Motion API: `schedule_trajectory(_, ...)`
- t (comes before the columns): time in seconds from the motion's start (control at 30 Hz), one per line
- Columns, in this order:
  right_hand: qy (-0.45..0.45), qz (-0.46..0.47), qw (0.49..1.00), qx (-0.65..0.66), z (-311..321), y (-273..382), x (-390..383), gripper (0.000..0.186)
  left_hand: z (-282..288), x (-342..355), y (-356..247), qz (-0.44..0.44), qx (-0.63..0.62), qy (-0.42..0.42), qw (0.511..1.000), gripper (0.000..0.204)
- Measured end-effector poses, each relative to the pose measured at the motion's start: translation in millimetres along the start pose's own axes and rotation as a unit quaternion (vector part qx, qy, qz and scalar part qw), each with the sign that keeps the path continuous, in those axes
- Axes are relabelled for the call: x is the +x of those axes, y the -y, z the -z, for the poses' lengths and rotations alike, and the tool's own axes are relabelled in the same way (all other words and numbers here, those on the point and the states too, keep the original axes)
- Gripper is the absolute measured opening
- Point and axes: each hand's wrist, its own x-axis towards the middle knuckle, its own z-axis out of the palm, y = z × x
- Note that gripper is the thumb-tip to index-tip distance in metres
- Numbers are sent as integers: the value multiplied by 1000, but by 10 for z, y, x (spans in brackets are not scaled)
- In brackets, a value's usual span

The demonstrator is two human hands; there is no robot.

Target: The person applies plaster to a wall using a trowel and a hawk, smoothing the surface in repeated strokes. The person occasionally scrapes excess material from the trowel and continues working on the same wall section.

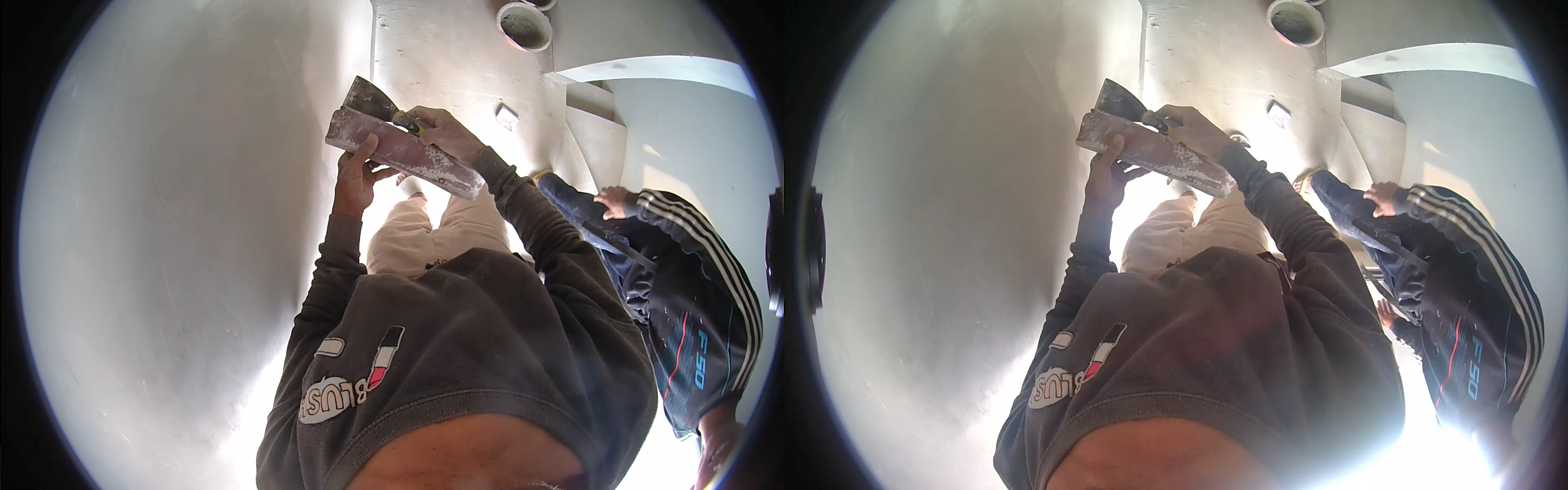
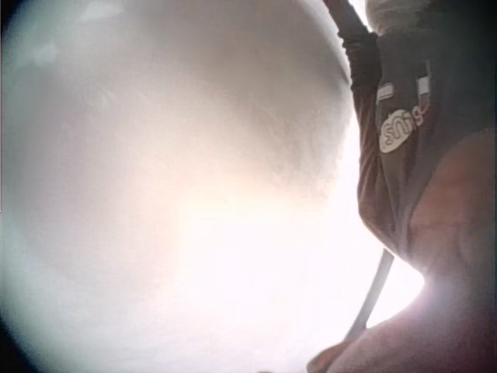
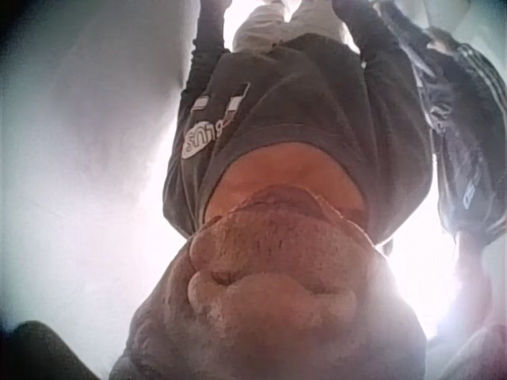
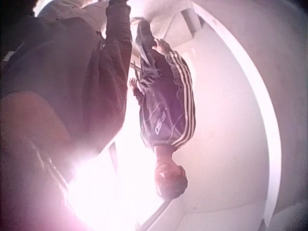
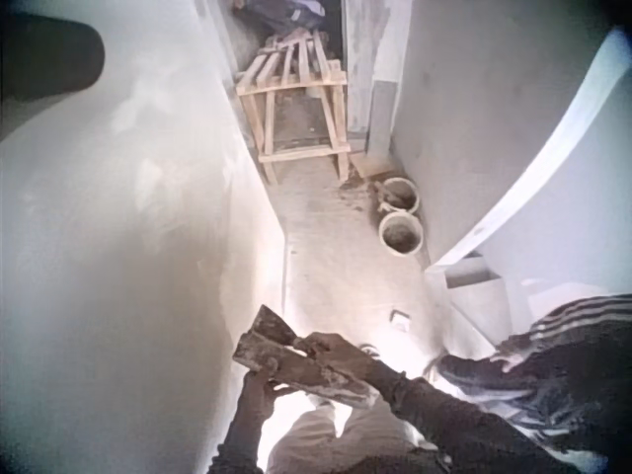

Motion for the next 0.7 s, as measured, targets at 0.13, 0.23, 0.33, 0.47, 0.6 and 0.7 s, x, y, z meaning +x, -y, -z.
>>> schedule_trajectory(0.13, -182, 12, 959, -218, -22, -46, -73, 54, 25, -56, 15, -5, 4, -32, 999, 42)
schedule_trajectory(0.23, -355, 131, 825, -420, -57, 166, -317, 67, 12, -91, 49, -43, -40, -89, 994, 40)
schedule_trajectory(0.33, -365, 95, 798, -470, -68, 175, -599, 78, 29, 1, 131, -59, -103, -120, 986, 38)
schedule_trajectory(0.47, -341, 29, 811, -474, -30, -297, -811, 80, 53, 195, 367, -86, -157, -140, 974, 34)
schedule_trajectory(0.6, -396, 89, 811, -421, -214, -460, -942, 82, 38, 294, 513, -85, -197, -202, 956, 31)
schedule_trajectory(0.7, -410, 84, 811, -408, -324, -722, -932, 84, -58, 387, 597, -25, -220, -232, 947, 36)
